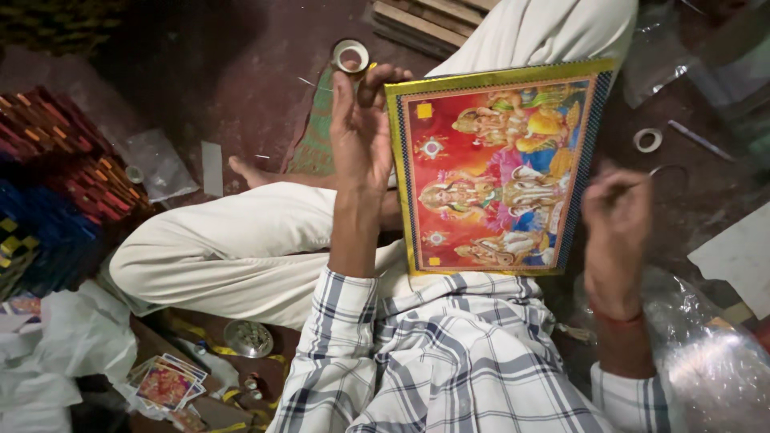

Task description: The person sits cross-legged on the floor holding a framed religious poster on their lap. They press gold adhesive tape along the top edge of the frame, peel and position the tape strip by hand, smooth it along the border, and rotate the board to tape successive edges.

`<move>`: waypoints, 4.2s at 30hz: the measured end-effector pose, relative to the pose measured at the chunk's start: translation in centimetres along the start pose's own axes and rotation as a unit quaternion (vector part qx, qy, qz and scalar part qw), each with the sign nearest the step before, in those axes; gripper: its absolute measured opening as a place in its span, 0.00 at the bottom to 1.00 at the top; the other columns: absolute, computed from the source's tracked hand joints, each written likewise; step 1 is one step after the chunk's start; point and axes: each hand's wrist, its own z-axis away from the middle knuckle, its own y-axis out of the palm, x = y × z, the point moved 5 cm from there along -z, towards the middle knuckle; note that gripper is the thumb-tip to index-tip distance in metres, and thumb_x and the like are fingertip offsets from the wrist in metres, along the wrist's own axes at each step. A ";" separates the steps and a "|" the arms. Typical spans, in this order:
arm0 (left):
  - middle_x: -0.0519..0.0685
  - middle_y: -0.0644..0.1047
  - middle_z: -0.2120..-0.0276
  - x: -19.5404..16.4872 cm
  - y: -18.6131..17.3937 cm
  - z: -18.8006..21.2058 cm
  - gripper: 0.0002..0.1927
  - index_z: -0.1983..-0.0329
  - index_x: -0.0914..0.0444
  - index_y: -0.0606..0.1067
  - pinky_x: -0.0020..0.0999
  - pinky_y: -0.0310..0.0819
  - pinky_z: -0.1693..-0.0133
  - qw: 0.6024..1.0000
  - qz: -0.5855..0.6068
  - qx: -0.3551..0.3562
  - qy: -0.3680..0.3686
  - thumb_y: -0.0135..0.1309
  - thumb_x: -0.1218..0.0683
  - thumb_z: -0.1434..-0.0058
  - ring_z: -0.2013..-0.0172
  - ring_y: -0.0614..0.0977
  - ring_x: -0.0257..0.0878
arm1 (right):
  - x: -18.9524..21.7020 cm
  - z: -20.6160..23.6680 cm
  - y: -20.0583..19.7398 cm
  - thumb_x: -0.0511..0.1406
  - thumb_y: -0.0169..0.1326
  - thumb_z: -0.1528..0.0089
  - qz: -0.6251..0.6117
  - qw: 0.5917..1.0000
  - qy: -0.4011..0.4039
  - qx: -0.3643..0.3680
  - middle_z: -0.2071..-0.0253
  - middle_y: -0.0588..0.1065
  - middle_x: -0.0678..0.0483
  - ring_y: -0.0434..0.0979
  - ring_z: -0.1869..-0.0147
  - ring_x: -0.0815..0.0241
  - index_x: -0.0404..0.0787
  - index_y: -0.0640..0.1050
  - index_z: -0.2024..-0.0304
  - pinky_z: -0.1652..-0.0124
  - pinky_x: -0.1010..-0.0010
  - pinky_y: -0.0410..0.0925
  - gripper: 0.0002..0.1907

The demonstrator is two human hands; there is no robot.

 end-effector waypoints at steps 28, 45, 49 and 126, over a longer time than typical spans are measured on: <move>0.57 0.80 0.56 -1.5 -5.0 13.5 0.16 0.46 0.67 0.68 0.40 0.79 0.48 0.923 -0.359 -0.141 0.006 0.47 0.50 0.26 0.55 0.84 0.43 | 9.1 -9.3 2.3 0.28 0.61 0.32 0.315 0.890 -0.271 0.186 0.48 0.77 0.45 0.79 0.45 0.54 0.35 0.75 0.52 0.44 0.65 0.71 0.08; 0.48 0.81 0.59 1.5 9.1 9.8 0.11 0.49 0.68 0.76 0.29 0.80 0.57 0.847 -0.471 0.224 -0.100 0.60 0.59 0.30 0.61 0.84 0.33 | 3.7 -2.1 6.3 0.29 0.59 0.35 -0.055 0.983 0.032 0.175 0.68 0.70 0.60 0.60 0.75 0.79 0.36 0.77 0.50 0.75 0.85 0.56 0.11; 0.49 0.80 0.64 2.1 10.7 9.5 0.12 0.48 0.69 0.78 0.28 0.74 0.63 0.816 -0.510 0.239 -0.134 0.62 0.59 0.32 0.66 0.80 0.31 | 6.3 -1.9 6.7 0.21 0.57 0.36 0.117 0.968 -0.085 0.206 0.54 0.77 0.55 0.70 0.62 0.78 0.34 0.77 0.42 0.65 0.84 0.65 0.19; 0.48 0.78 0.58 0.1 8.3 1.8 0.14 0.53 0.68 0.72 0.33 0.83 0.51 0.750 -0.648 0.114 -0.058 0.52 0.51 0.25 0.56 0.82 0.35 | -4.9 -12.2 -12.4 0.31 0.53 0.27 -0.078 0.963 -0.128 -0.224 0.58 0.78 0.53 0.76 0.54 0.65 0.29 0.79 0.55 0.51 0.74 0.70 0.08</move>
